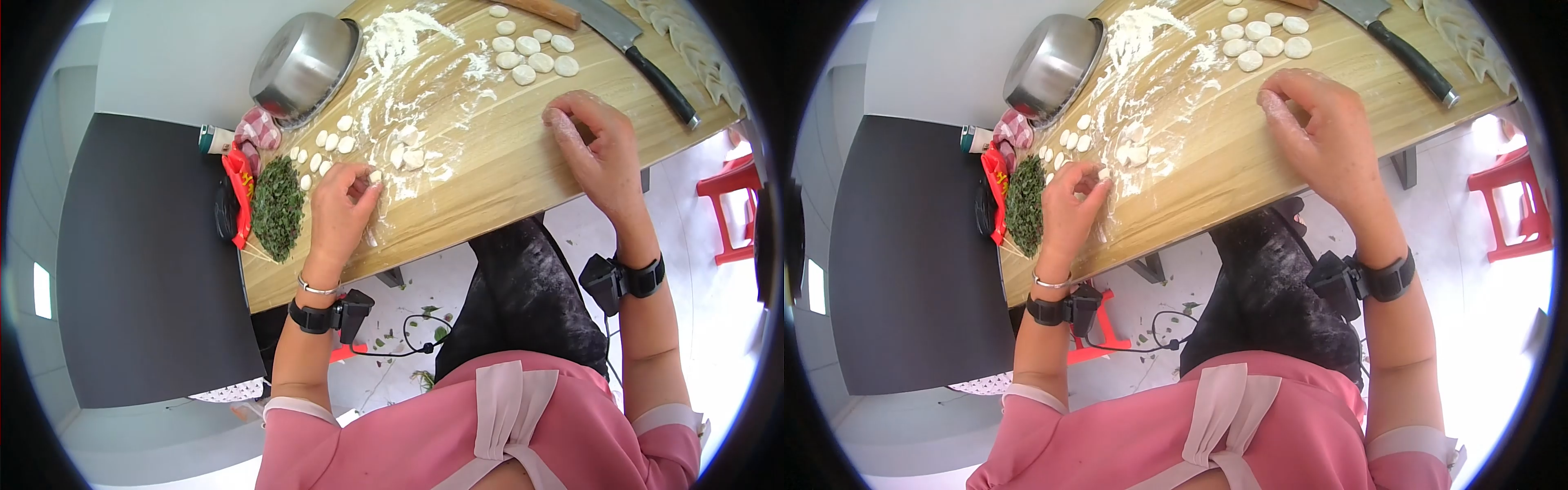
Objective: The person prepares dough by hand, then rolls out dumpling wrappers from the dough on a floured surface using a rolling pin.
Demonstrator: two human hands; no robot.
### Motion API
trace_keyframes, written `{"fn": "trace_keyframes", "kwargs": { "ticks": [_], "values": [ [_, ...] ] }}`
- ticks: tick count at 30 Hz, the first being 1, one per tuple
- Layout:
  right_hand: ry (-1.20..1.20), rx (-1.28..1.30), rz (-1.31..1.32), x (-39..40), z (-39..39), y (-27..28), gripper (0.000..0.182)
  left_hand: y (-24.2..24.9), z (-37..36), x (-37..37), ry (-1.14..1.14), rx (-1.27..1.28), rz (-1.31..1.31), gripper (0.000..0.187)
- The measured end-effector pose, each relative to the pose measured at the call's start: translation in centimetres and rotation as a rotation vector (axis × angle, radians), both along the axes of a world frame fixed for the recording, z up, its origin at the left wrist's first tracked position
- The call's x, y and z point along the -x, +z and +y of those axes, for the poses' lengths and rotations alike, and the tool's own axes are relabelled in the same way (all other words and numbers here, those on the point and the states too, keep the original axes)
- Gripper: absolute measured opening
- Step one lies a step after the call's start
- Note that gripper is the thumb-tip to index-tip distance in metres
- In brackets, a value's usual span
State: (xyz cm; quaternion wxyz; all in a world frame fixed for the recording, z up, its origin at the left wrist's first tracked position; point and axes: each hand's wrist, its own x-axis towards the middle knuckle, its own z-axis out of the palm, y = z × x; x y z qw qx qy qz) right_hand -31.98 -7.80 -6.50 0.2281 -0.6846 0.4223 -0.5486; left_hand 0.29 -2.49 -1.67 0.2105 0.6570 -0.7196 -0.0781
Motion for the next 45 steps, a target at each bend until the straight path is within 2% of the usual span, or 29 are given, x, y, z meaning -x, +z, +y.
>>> {"fn": "trace_keyframes", "kwargs": {
  "ticks": [10,14,16,20,22,26,28,32,34,37,45],
  "values": [
    [-0.013,0.008,0.011,0.0,0.0,0.0,0.013,-0.6,0.1,0.6,-0.120,0.097,0.006,0.020],
    [-0.016,0.010,0.028,0.1,0.1,0.1,0.013,-0.3,0.0,1.0,-0.064,0.083,0.026,0.022],
    [-0.014,0.014,0.024,0.1,0.0,0.1,0.012,0.1,0.3,0.5,-0.019,-0.044,-0.086,0.024],
    [-0.001,0.008,-0.007,0.1,0.0,0.0,0.012,0.7,0.5,0.0,0.041,-0.122,0.025,0.021],
    [0.003,0.009,-0.018,0.1,-0.1,-0.3,0.012,0.2,-0.6,-1.0,-0.048,0.093,-0.007,0.026],
    [-0.005,0.015,-0.018,0.1,-0.2,-0.4,0.012,-1.8,-2.0,-1.3,-0.144,0.191,-0.166,0.034],
    [-0.009,-0.001,-0.012,0.1,0.0,-0.1,0.012,-2.5,-2.3,-0.9,-0.128,0.171,-0.383,0.038],
    [-0.004,-0.015,-0.008,0.1,0.1,0.1,0.012,-3.1,-2.6,-1.8,-0.101,0.149,-0.346,0.037],
    [-0.005,0.004,0.005,0.1,0.0,0.1,0.012,-2.6,-3.3,-2.5,-0.094,0.161,-0.135,0.038],
    [0.007,0.001,0.009,0.1,0.0,0.0,0.012,-2.5,-3.9,-2.0,-0.071,0.130,-0.038,0.038],
    [0.002,0.000,-0.006,0.1,0.0,0.0,0.013,-4.3,-6.2,-2.0,-0.068,0.205,-0.295,0.040]
  ]
}}
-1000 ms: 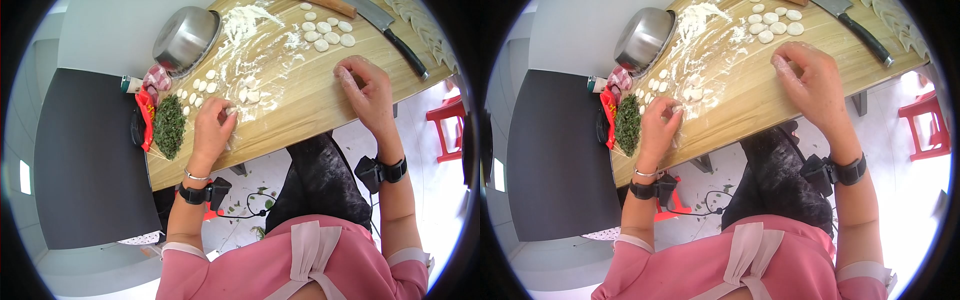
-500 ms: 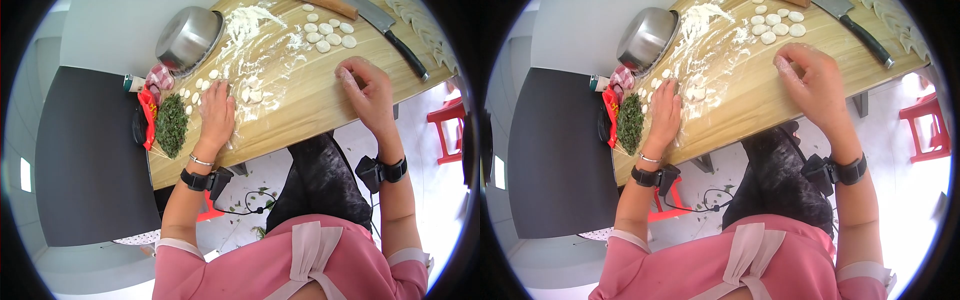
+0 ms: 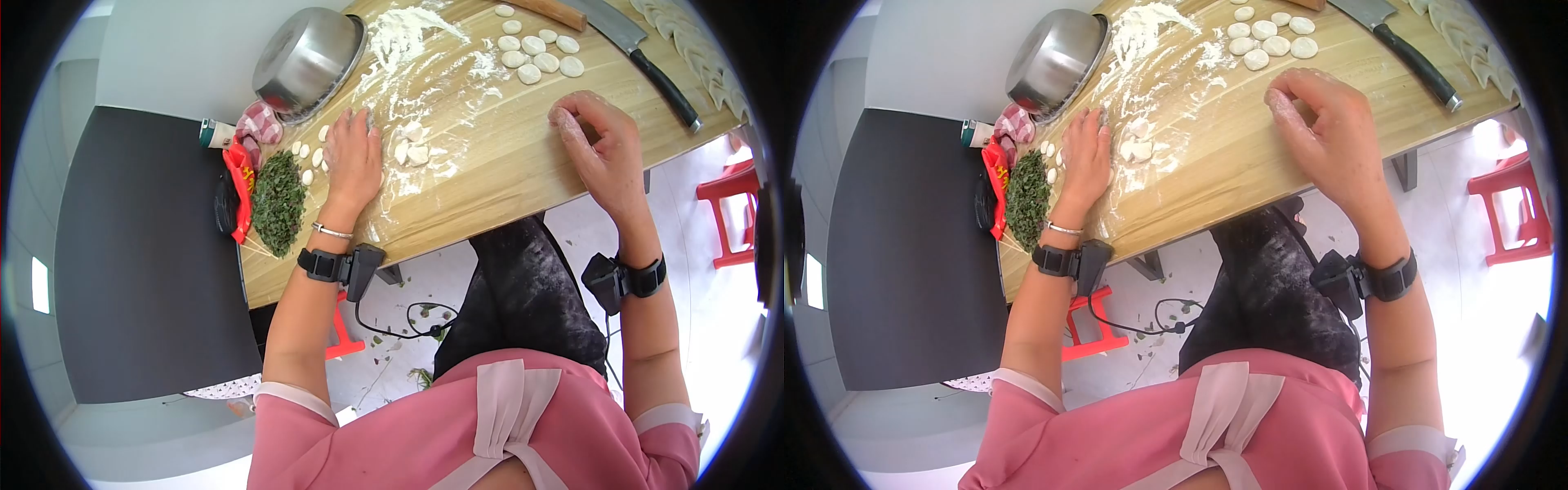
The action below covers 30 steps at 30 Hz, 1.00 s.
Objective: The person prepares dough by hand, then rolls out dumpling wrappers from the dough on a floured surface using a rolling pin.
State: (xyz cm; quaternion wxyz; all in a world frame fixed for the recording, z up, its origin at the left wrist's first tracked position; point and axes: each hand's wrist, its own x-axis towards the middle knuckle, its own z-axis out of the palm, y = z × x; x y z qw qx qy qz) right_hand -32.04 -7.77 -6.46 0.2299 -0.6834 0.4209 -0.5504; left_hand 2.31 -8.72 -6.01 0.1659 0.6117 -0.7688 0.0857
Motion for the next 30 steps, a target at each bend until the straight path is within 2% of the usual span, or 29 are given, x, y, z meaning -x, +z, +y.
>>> {"fn": "trace_keyframes", "kwargs": {
  "ticks": [2,4,5,8,10,14,16,17,23,26,28,30],
  "values": [
    [-0.012,-0.007,0.018,0.0,-0.1,0.0,0.013,0.1,0.0,-0.3,0.023,-0.001,-0.025,0.040],
    [-0.016,-0.001,0.013,-0.1,-0.1,0.1,0.013,0.9,-0.4,-0.7,0.004,-0.019,0.156,0.040],
    [-0.022,-0.002,0.011,-0.1,0.0,0.1,0.013,1.0,-0.7,-0.6,-0.001,-0.023,0.154,0.040],
    [-0.005,0.026,0.027,0.0,0.0,0.1,0.013,0.8,-1.1,-0.3,0.072,0.073,0.098,0.041],
    [-0.009,0.017,0.030,0.0,0.0,0.1,0.014,0.2,-1.4,0.1,0.114,0.051,-0.057,0.042],
    [-0.016,0.005,0.029,0.0,-0.1,0.0,0.014,0.0,-1.4,-0.3,0.118,0.062,-0.082,0.043],
    [-0.014,0.011,0.012,0.0,-0.2,0.1,0.014,0.7,-1.6,-0.4,0.067,0.073,0.120,0.044],
    [-0.009,0.008,-0.001,0.0,0.0,0.0,0.014,0.5,-1.5,-0.1,0.062,0.070,0.119,0.044],
    [0.005,-0.041,0.040,0.1,-0.2,0.1,0.014,0.5,0.2,2.4,0.120,0.183,-0.070,0.038],
    [-0.009,-0.097,0.057,0.1,-0.2,0.1,0.014,2.0,0.3,1.2,0.042,0.303,0.053,0.036],
    [0.002,-0.117,0.065,0.1,-0.2,0.1,0.014,3.4,2.7,-0.7,0.079,0.190,0.538,0.034],
    [0.015,-0.196,0.068,-0.1,-0.2,0.5,0.014,2.4,5.8,-3.0,0.120,0.171,0.534,0.034]
  ]
}}
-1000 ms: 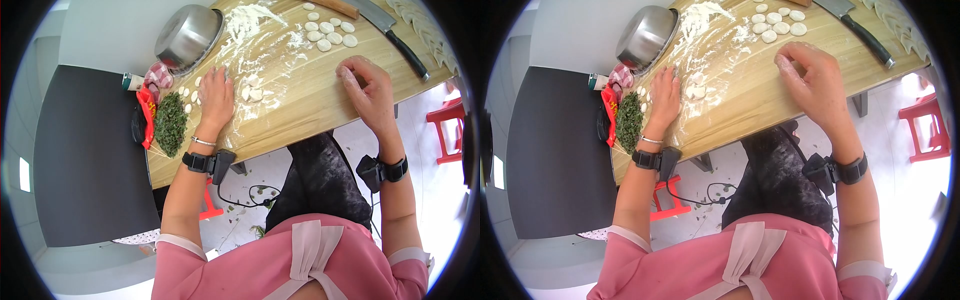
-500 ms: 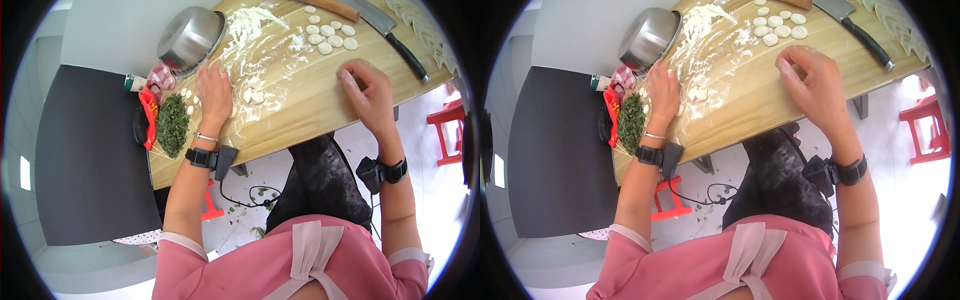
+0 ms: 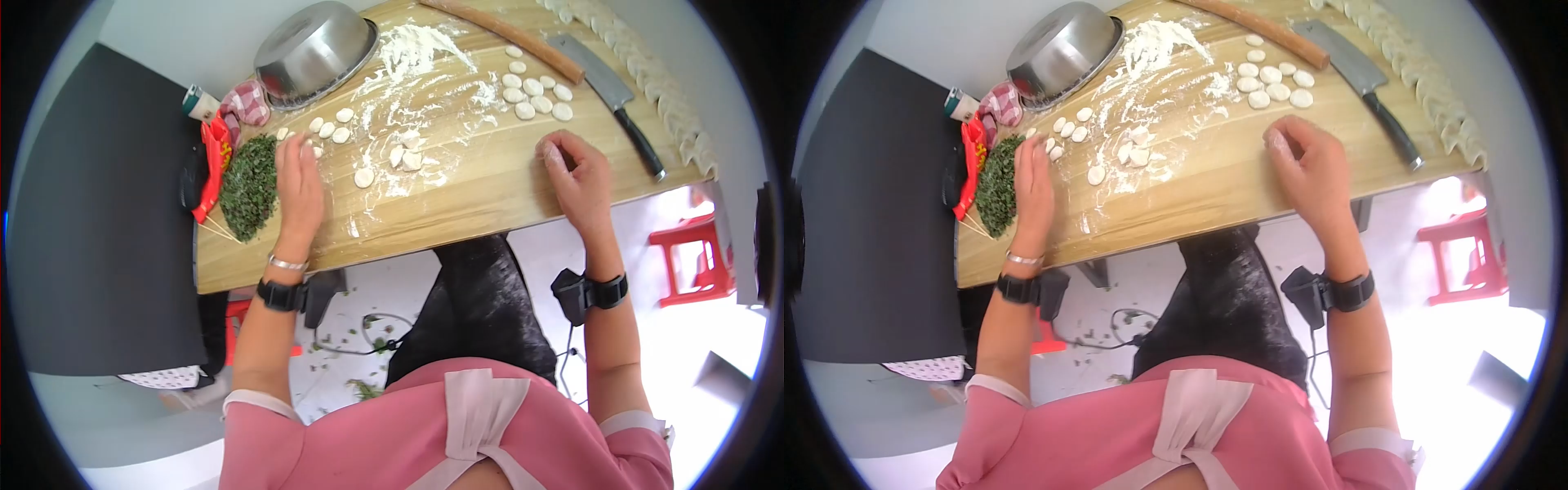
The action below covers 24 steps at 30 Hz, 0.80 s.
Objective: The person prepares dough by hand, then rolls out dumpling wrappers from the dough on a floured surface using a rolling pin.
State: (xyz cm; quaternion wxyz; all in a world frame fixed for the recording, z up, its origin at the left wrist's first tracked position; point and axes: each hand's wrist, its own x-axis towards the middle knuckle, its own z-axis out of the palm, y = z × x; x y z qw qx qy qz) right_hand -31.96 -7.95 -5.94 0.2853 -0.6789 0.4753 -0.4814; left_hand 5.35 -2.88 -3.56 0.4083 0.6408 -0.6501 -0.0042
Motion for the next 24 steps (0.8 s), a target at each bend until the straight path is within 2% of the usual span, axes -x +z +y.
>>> {"fn": "trace_keyframes", "kwargs": {
  "ticks": [1,3,4,6,8,10,15,18,20,24],
  "values": [
    [0.013,0.023,0.039,-0.2,0.1,0.4,0.014,-0.7,1.5,-0.8,0.023,-0.046,-0.027,0.033],
    [0.005,0.190,0.304,-1.2,0.4,1.3,0.014,-1.5,4.6,-1.8,0.046,-0.018,0.008,0.032],
    [0.080,0.275,0.448,-1.7,0.5,1.6,0.017,-1.9,5.5,-2.1,0.063,-0.016,0.005,0.032],
    [0.324,0.279,0.511,-4.8,1.9,2.8,0.037,-2.5,6.5,-3.1,0.075,0.023,0.002,0.031],
    [0.609,0.399,0.647,-8.6,3.4,3.5,0.059,-2.7,6.9,-3.5,0.081,0.063,-0.005,0.030],
    [0.769,0.428,0.668,-12.0,4.1,3.4,0.068,-2.7,6.8,-3.7,0.060,0.001,0.092,0.029],
    [0.770,0.419,0.934,-16.0,2.6,1.5,0.076,-2.6,6.9,-3.4,0.107,0.012,0.217,0.027],
    [0.755,0.428,0.964,-16.5,2.7,1.3,0.077,-2.7,7.1,-3.2,0.116,0.026,0.267,0.026],
    [0.740,0.453,0.882,-17.3,2.8,1.2,0.078,-2.7,7.0,-3.1,0.107,0.038,0.289,0.026],
    [0.764,0.454,0.879,-22.1,1.6,1.2,0.076,-2.9,7.0,-3.5,0.102,0.021,0.244,0.026]
  ]
}}
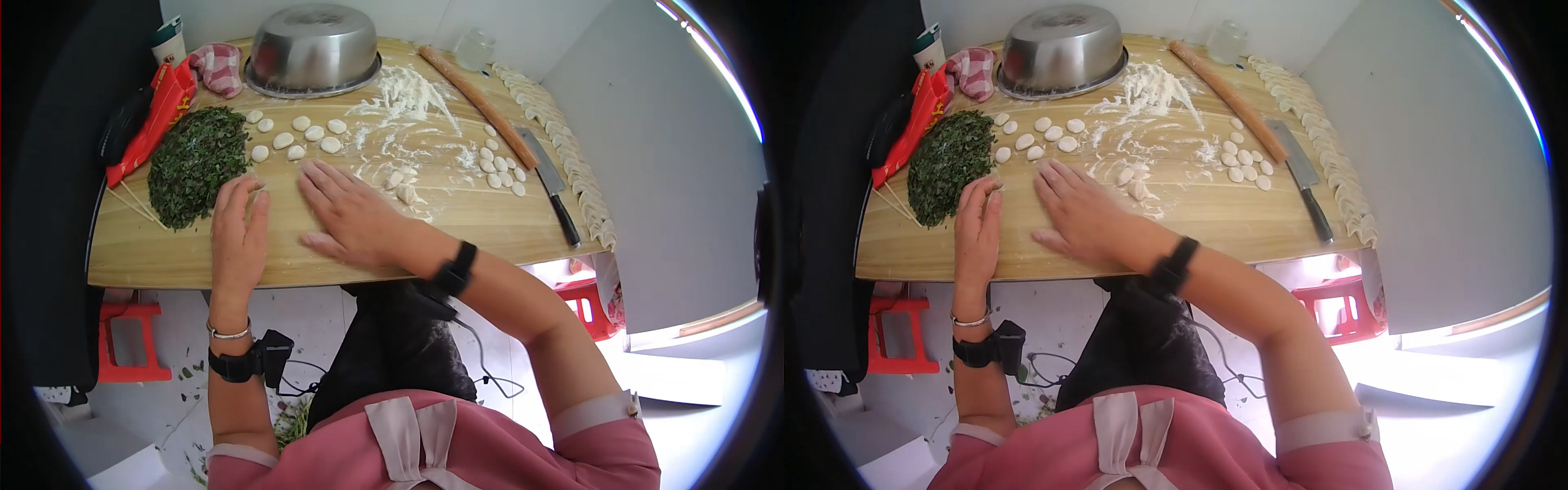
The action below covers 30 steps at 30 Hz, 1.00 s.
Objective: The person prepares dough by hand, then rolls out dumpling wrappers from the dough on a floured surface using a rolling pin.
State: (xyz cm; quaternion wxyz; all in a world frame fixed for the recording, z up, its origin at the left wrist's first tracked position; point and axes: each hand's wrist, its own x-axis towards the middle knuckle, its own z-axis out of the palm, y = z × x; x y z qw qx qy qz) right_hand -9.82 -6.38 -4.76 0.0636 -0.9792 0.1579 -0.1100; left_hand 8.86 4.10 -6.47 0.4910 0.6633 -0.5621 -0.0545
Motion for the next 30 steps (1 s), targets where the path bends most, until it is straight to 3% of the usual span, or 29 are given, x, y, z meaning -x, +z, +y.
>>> {"fn": "trace_keyframes", "kwargs": {
  "ticks": [3,6,8,11,15,17,21,23,26,27,29,30],
  "values": [
    [0.058,0.194,-0.107,-1.8,-2.0,1.2,0.065,0.1,-0.1,-0.3,-0.011,0.015,-0.020,0.025],
    [-0.162,0.051,-0.269,1.1,-3.1,5.4,0.042,-0.4,-0.1,-0.1,0.009,0.029,-0.022,0.023],
    [-0.347,-0.094,-0.181,5.1,-4.6,6.5,0.035,-0.6,-0.2,0.0,0.022,0.024,-0.019,0.022],
    [-0.362,-0.293,-0.079,8.9,-5.1,6.4,0.031,-0.7,-0.2,0.0,0.005,0.032,0.008,0.021],
    [-0.227,-0.336,-0.088,9.4,-4.0,4.3,0.031,-0.6,-0.2,-0.1,-0.009,0.064,-0.012,0.023],
    [-0.236,-0.127,-0.060,8.9,-3.8,3.4,0.031,-0.4,-0.1,0.0,-0.014,0.062,-0.009,0.023],
    [-0.224,-0.099,-0.003,8.8,-4.0,3.0,0.030,-0.4,-0.2,0.0,-0.006,0.064,0.007,0.023],
    [-0.284,-0.588,-0.218,8.8,-3.4,3.2,0.027,-0.5,-0.2,0.0,-0.001,0.066,0.004,0.023],
    [-0.170,-0.782,-0.390,8.7,-3.2,1.1,0.024,-0.6,-0.2,0.0,-0.015,0.076,-0.002,0.023],
    [-0.171,-0.785,-0.390,8.9,-2.9,1.1,0.024,-0.5,-0.1,0.0,-0.018,0.074,0.014,0.023],
    [-0.192,-0.398,-0.254,9.4,-2.4,1.6,0.024,-0.4,-0.1,-0.1,-0.021,0.073,0.031,0.023],
    [-0.190,-0.398,-0.250,9.7,-2.5,1.6,0.024,-0.4,-0.1,-0.1,-0.015,0.071,0.018,0.022]
  ]
}}
